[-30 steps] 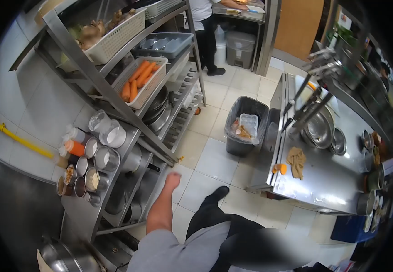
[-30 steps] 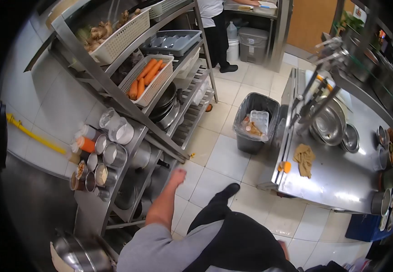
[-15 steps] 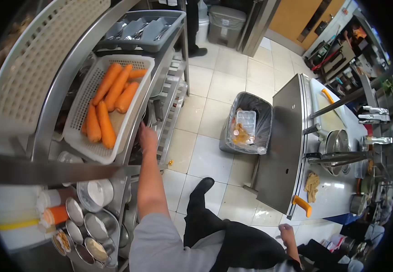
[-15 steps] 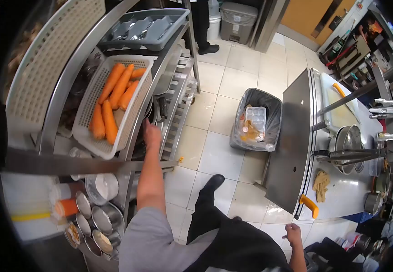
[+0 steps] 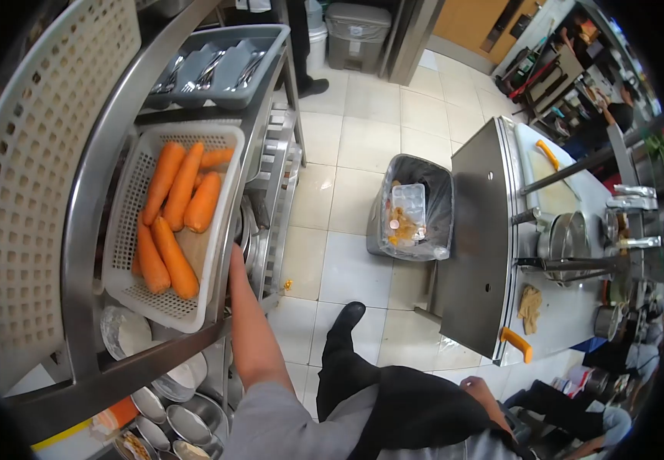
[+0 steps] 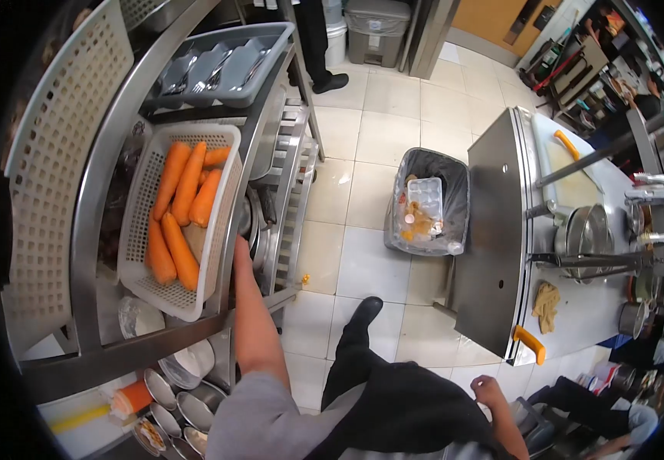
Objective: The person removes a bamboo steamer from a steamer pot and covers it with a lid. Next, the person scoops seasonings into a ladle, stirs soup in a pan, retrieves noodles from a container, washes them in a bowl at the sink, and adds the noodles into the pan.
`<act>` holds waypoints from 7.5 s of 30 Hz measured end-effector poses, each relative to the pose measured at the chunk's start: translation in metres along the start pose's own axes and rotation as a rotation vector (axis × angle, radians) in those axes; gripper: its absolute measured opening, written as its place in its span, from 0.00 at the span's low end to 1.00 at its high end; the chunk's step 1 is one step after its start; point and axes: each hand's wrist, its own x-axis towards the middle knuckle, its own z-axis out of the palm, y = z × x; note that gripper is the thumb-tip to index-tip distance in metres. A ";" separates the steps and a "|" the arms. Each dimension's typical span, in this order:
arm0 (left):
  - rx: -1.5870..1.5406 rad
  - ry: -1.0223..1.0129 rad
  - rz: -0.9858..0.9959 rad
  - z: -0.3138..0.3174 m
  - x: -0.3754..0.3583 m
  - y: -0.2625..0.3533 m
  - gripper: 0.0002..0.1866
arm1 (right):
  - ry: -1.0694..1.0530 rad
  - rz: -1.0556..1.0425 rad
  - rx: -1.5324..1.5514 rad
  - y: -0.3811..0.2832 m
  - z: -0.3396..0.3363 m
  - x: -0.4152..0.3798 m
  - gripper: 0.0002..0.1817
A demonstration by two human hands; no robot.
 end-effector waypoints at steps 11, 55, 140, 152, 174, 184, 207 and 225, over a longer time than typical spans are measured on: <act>-1.039 -0.271 -0.361 -0.090 -0.115 0.098 0.19 | 0.125 -0.095 0.068 -0.010 0.029 0.032 0.16; 0.129 -1.309 1.749 0.010 -0.776 0.357 0.09 | -0.003 0.094 0.683 0.285 0.194 0.142 0.17; 0.820 -1.604 2.412 0.246 -0.936 -0.024 0.22 | 0.753 0.496 0.649 0.428 0.150 0.342 0.20; 0.944 -1.718 2.039 0.127 -0.918 0.028 0.28 | 0.934 0.333 0.800 0.381 0.041 0.200 0.21; 0.614 -2.007 1.200 0.012 -0.812 0.019 0.34 | 1.140 0.433 1.075 0.323 -0.073 0.046 0.22; -0.302 -2.185 -0.429 0.005 -0.952 0.154 0.24 | 1.103 0.111 1.808 0.262 -0.099 -0.041 0.24; 0.603 -1.435 1.413 0.069 -0.824 0.440 0.43 | 0.897 -0.052 1.161 0.123 -0.234 -0.006 0.39; 0.214 -1.262 2.396 0.068 -0.880 0.404 0.09 | 0.538 -0.267 1.851 0.167 -0.189 -0.043 0.28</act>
